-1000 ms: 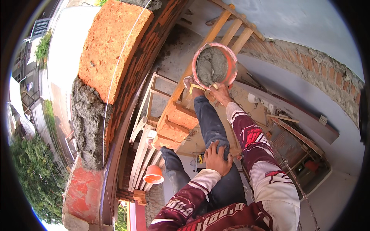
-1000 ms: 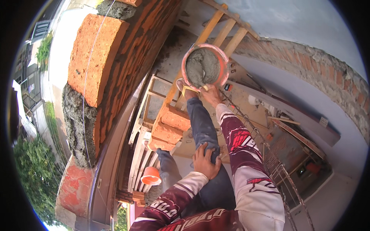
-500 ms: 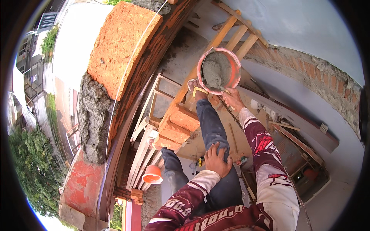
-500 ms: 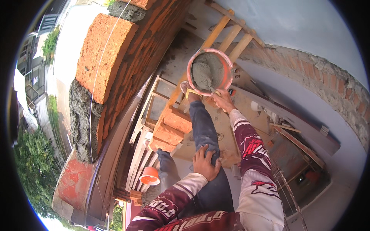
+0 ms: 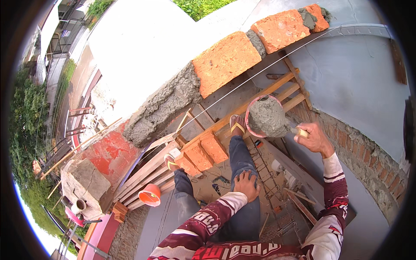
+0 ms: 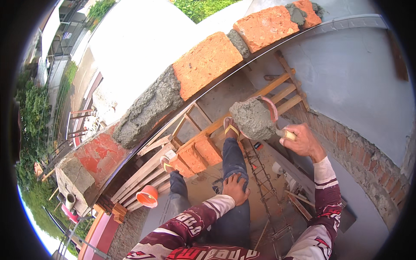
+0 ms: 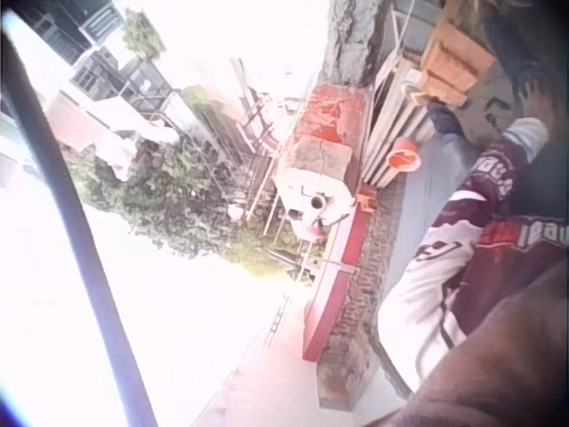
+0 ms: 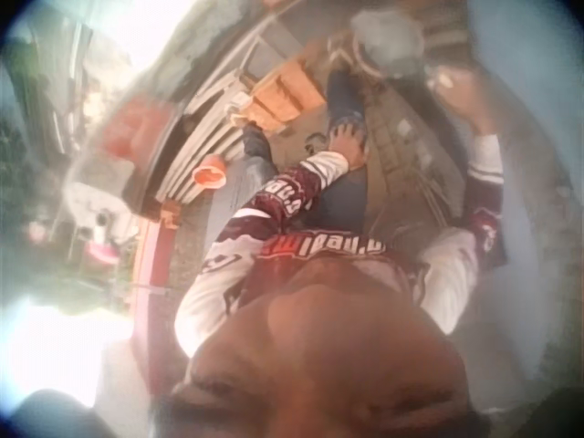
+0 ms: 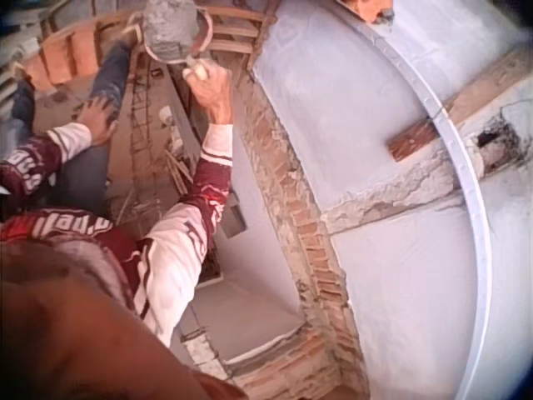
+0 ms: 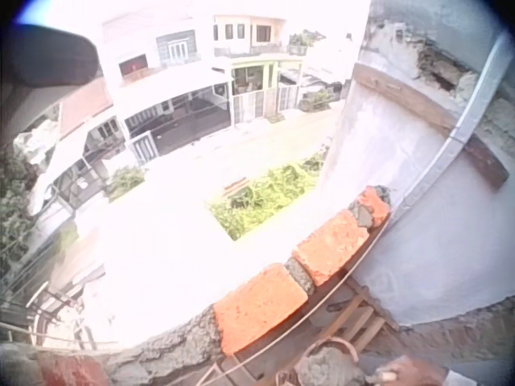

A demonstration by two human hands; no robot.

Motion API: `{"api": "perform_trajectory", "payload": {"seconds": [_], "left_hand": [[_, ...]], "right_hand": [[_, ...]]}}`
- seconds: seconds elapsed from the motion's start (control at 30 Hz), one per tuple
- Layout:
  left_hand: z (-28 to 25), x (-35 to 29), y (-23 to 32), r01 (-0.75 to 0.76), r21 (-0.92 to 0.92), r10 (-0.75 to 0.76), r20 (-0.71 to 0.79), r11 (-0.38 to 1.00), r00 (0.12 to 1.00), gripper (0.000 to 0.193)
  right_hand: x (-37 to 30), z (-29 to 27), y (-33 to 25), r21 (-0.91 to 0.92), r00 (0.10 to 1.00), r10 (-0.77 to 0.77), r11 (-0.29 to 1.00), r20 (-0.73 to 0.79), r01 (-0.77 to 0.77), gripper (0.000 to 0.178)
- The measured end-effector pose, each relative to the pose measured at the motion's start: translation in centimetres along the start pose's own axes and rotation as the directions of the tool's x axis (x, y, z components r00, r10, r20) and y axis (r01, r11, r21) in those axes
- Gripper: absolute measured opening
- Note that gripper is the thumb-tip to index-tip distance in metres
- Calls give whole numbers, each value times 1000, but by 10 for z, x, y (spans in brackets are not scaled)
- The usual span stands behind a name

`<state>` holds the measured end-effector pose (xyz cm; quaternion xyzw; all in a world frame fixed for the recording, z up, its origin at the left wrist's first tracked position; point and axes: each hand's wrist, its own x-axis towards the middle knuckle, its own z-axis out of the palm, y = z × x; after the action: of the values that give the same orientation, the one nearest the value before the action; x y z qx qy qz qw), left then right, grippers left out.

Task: The person scoops mortar from a bucket with a trowel and spreads it along a brick wall. They place bricks onto the mortar, tap them into position, and scrape excess mortar from the joints.

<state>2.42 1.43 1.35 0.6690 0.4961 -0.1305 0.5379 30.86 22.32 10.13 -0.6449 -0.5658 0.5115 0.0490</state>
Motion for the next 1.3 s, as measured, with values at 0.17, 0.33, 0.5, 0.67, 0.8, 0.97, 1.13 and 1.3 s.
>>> {"api": "perform_trajectory", "payload": {"seconds": [0.17,0.33,0.5,0.67,0.8,0.97,1.13,1.3], "left_hand": [[-9,9,10,13,-9,-13,30,1000,999,58],[-9,13,14,22,-33,-22,3,999,1000,57],[-4,13,11,44,-54,-46,-43,998,998,52],[0,2,-3,24,-95,-31,-77,995,997,53],[13,-12,-24,-17,-215,-18,-157,976,987,52],[32,-38,-103,70,-349,-174,-275,935,946,51],[25,-113,-236,463,-236,-512,-230,854,827,47],[15,-201,-324,724,-10,-720,-109,690,685,48]], "right_hand": [[34,-66,-120,-120,950,-270,949,154,290,22],[91,-87,-179,-436,867,-472,753,161,492,27],[127,-61,-175,-789,715,-699,432,13,436,30],[97,-53,-191,-881,710,-702,364,-47,302,32],[51,-44,-229,-759,882,-451,620,-136,200,36],[50,-33,-254,-814,954,-299,558,-17,160,35],[71,-52,-242,-857,986,-122,515,-111,-33,33],[62,-56,-255,-898,958,-203,429,-201,-98,36]]}}
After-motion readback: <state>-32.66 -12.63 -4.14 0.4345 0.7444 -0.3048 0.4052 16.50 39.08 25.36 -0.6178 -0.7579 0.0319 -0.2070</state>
